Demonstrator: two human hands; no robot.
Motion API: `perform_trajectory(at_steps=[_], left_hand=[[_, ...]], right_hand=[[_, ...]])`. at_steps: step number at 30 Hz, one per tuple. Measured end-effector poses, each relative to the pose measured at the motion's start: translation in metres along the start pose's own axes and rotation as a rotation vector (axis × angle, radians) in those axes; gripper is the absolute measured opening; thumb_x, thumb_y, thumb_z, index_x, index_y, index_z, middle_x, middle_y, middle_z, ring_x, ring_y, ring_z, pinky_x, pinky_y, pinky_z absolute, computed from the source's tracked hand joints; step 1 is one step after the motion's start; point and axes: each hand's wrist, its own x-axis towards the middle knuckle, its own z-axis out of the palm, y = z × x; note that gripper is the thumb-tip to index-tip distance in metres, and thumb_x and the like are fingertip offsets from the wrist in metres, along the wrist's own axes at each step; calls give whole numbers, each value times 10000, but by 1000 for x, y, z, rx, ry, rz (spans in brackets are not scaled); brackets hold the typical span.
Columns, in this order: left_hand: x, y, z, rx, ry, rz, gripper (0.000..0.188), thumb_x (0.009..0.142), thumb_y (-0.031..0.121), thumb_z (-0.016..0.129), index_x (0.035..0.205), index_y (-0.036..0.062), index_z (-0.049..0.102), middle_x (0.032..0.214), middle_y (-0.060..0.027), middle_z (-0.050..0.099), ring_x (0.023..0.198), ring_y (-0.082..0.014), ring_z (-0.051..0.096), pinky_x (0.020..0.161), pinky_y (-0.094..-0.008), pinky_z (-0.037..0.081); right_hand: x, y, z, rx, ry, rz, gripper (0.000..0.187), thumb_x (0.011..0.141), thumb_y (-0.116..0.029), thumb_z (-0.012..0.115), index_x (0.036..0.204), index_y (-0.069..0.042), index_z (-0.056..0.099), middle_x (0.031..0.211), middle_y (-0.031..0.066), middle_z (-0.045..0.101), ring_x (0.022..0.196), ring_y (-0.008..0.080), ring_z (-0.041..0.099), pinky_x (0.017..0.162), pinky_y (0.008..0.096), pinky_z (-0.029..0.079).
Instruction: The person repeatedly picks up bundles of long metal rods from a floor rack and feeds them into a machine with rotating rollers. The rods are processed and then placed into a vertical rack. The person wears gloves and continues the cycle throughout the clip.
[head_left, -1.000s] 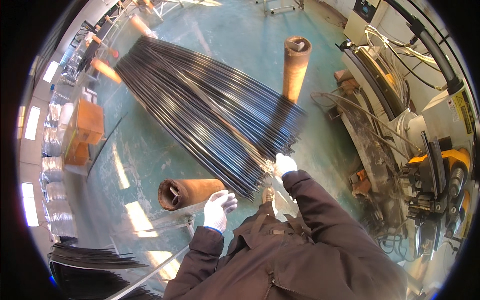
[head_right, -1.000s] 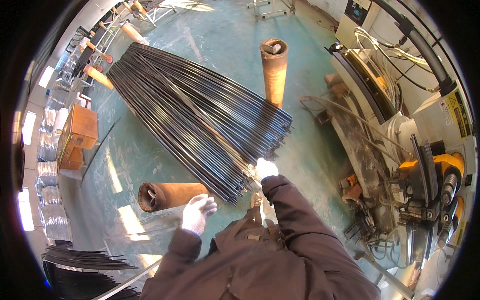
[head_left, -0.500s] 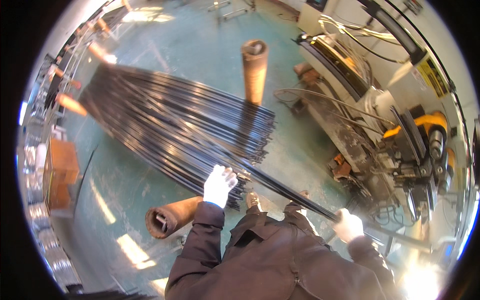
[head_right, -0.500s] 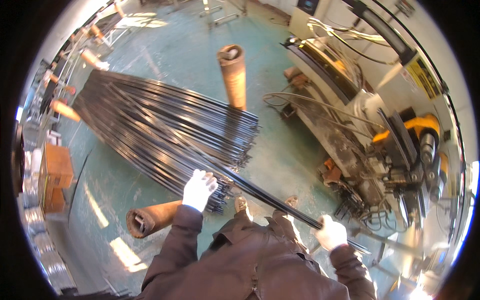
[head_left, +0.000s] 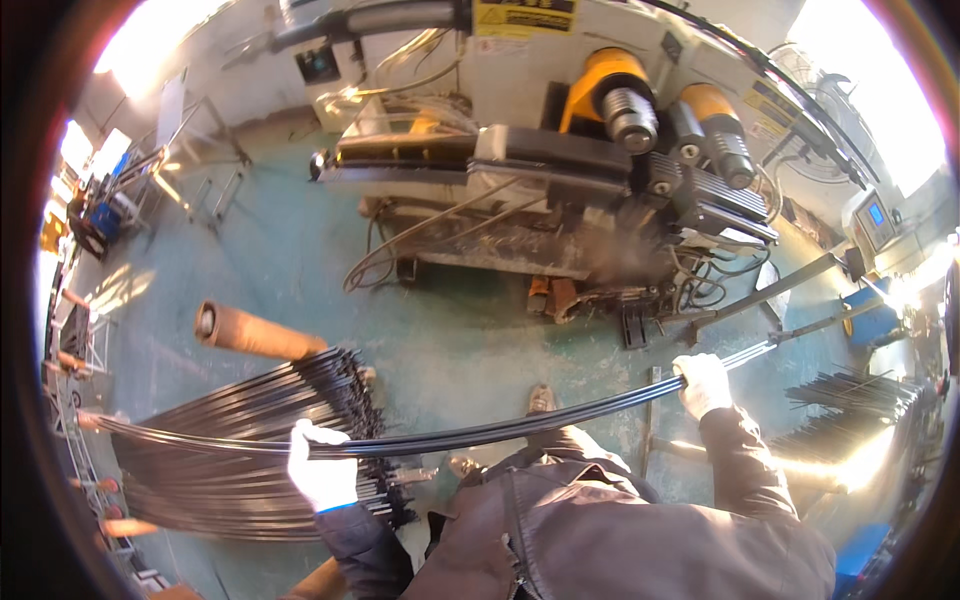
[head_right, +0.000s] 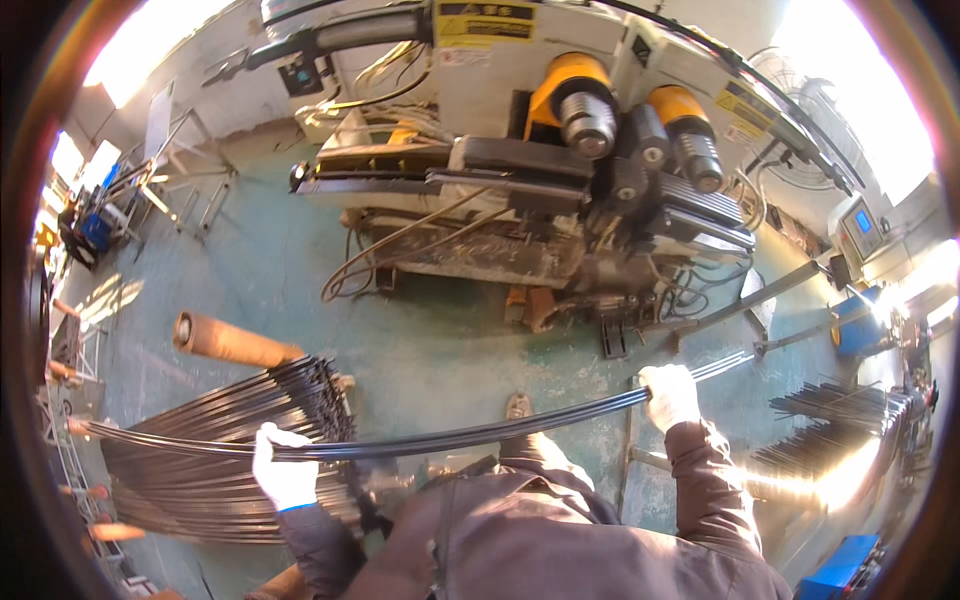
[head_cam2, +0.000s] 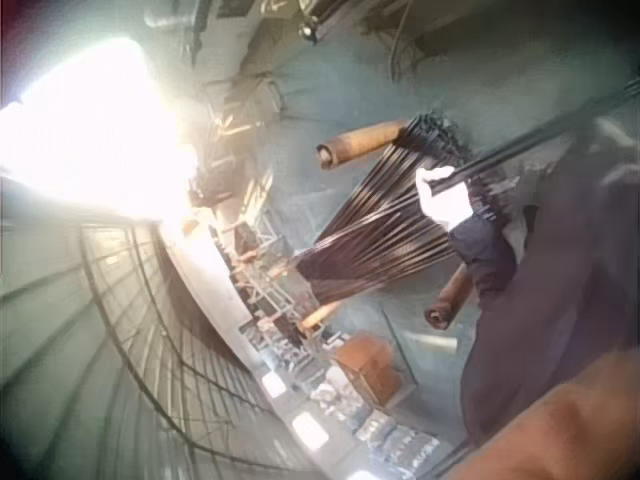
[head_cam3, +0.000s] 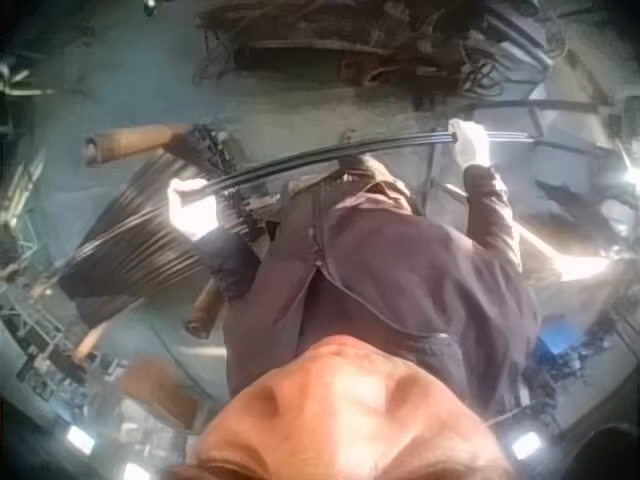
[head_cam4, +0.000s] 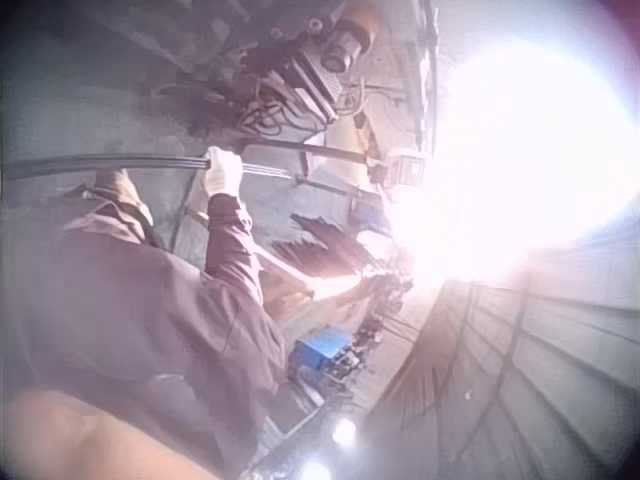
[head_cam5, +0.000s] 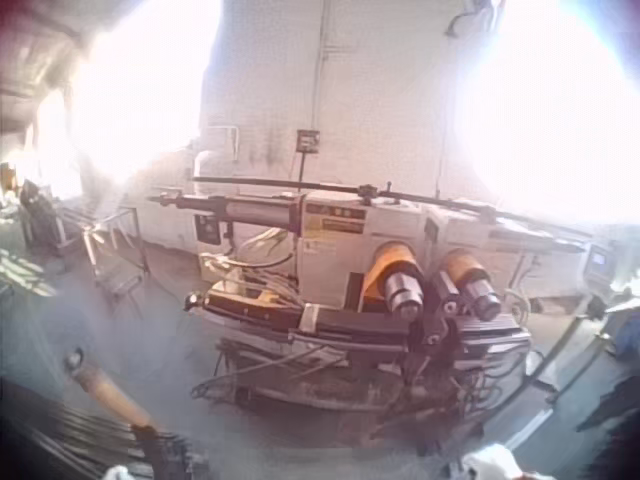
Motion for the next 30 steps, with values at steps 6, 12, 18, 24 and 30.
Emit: perform_trajectory(at_steps=[6, 12, 18, 24, 30], left_hand=[[33, 8, 191, 164, -258, 100, 205, 1219, 204, 640, 1321, 42, 716, 1032, -46, 790, 913, -171, 741, 862, -376, 635], [54, -129, 310, 329, -518, 1, 171, 1201, 211, 656, 1192, 41, 642, 987, -57, 647, 978, -236, 637, 1035, -435, 511], [99, -127, 376, 375, -749, -16, 251, 1201, 263, 589, 1230, 21, 647, 1075, -83, 613, 1055, -274, 601, 1103, -485, 500], [196, -84, 363, 457, -577, 114, 183, 1156, 218, 682, 1213, 52, 632, 1078, -82, 636, 1059, -249, 616, 1032, -413, 533], [317, -89, 335, 427, -451, -21, 220, 1193, 263, 673, 1175, 44, 694, 1108, -102, 696, 1101, -271, 668, 1065, -431, 554]], right_hand=[[27, 129, 22, -98, 784, 542, 607, 926, 10, 817, 1507, 29, 641, 1233, 242, 770, 1065, 409, 749, 1047, 498, 592], [112, 30, 24, 2975, 298, 278, 383, 862, 67, 665, 1235, 9, 605, 1187, 128, 667, 1284, 402, 686, 1275, 661, 496], [155, 40, -7, 2597, 706, 770, 331, 1083, 69, 634, 1412, 32, 638, 1279, 162, 732, 1291, 384, 738, 1224, 631, 598], [202, 49, -11, 2330, 973, 744, 205, 1134, -29, 720, 1333, 11, 693, 1227, 139, 743, 1149, 322, 751, 1071, 481, 656], [291, 1, -25, 2240, 1037, 588, 350, 1157, -202, 748, 1425, 13, 679, 1244, 147, 770, 1179, 342, 736, 1088, 518, 601]])
